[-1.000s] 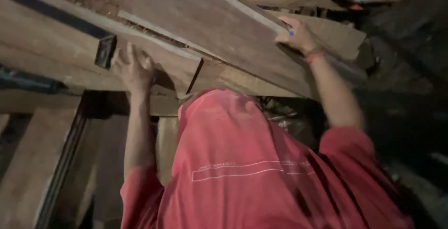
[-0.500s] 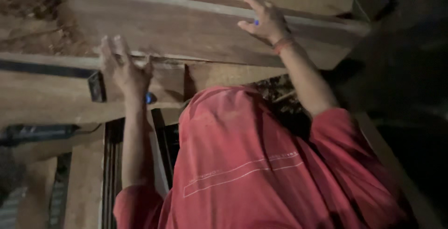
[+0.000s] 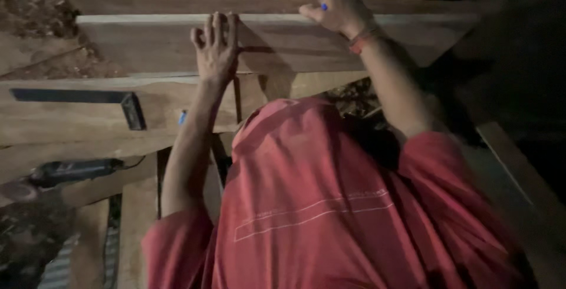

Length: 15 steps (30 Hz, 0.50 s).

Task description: The person measures a wooden plank using a tape measure and a metal ruler, then marks the wood with a pen. The person repeats the measuring and marking process multiple times on the same plank.

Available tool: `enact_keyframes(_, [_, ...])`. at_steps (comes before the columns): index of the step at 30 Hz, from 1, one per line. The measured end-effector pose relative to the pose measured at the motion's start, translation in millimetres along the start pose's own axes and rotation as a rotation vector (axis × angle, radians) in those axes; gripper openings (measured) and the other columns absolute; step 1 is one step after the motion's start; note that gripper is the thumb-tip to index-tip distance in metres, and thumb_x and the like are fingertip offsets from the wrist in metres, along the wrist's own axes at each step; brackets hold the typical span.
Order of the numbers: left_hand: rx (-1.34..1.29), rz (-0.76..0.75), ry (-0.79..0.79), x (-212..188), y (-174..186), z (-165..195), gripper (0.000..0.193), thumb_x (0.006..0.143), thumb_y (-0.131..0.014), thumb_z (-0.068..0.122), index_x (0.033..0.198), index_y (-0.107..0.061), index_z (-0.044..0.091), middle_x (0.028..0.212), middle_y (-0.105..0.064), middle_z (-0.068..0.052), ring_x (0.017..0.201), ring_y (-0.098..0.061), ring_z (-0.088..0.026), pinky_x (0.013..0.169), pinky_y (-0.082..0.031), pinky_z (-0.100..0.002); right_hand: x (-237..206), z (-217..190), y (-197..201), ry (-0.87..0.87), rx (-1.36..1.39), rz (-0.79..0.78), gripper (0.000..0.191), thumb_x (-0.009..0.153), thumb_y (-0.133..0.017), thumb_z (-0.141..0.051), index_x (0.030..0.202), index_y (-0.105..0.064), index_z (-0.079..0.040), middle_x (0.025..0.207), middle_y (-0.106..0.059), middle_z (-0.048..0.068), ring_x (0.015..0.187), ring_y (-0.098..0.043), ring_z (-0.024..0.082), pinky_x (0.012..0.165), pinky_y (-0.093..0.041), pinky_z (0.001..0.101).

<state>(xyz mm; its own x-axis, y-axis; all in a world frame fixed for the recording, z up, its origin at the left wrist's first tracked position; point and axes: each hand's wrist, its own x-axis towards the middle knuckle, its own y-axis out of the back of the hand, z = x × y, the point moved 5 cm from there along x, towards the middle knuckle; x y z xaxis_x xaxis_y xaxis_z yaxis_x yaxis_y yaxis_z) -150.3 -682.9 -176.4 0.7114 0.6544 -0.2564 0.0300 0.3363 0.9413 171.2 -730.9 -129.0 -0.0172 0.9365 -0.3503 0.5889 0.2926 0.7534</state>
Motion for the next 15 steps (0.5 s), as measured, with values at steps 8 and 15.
enact_keyframes(8, [-0.030, 0.038, -0.020, -6.4, 5.1, 0.8, 0.080, 0.102, -0.071, 0.037, 0.166, -0.031, 0.010, 0.161, -0.034, -0.025, 0.149, -0.029, -0.039, 0.110, -0.021, -0.066, 10.0, 23.4, -20.3, 0.213, 0.301, 0.097, 0.037, 0.108, -0.071, -0.027, 0.132, -0.062, 0.001, 0.126, -0.070, 0.018, 0.116, -0.070, 0.032, 0.094, -0.058, 0.0449])
enact_keyframes(15, [-0.039, 0.145, 0.003, -51.2, 29.7, 14.3, 0.042, 0.113, -0.070, 0.041, 0.144, -0.053, 0.019, 0.142, -0.049, -0.016, 0.134, -0.045, -0.034, 0.110, -0.029, -0.059, 38.0, 52.5, -73.9, 0.149, -0.029, 0.204, 0.038, 0.099, -0.071, -0.018, 0.134, -0.062, -0.004, 0.118, -0.071, 0.017, 0.097, -0.071, 0.031, 0.083, -0.057, 0.0440])
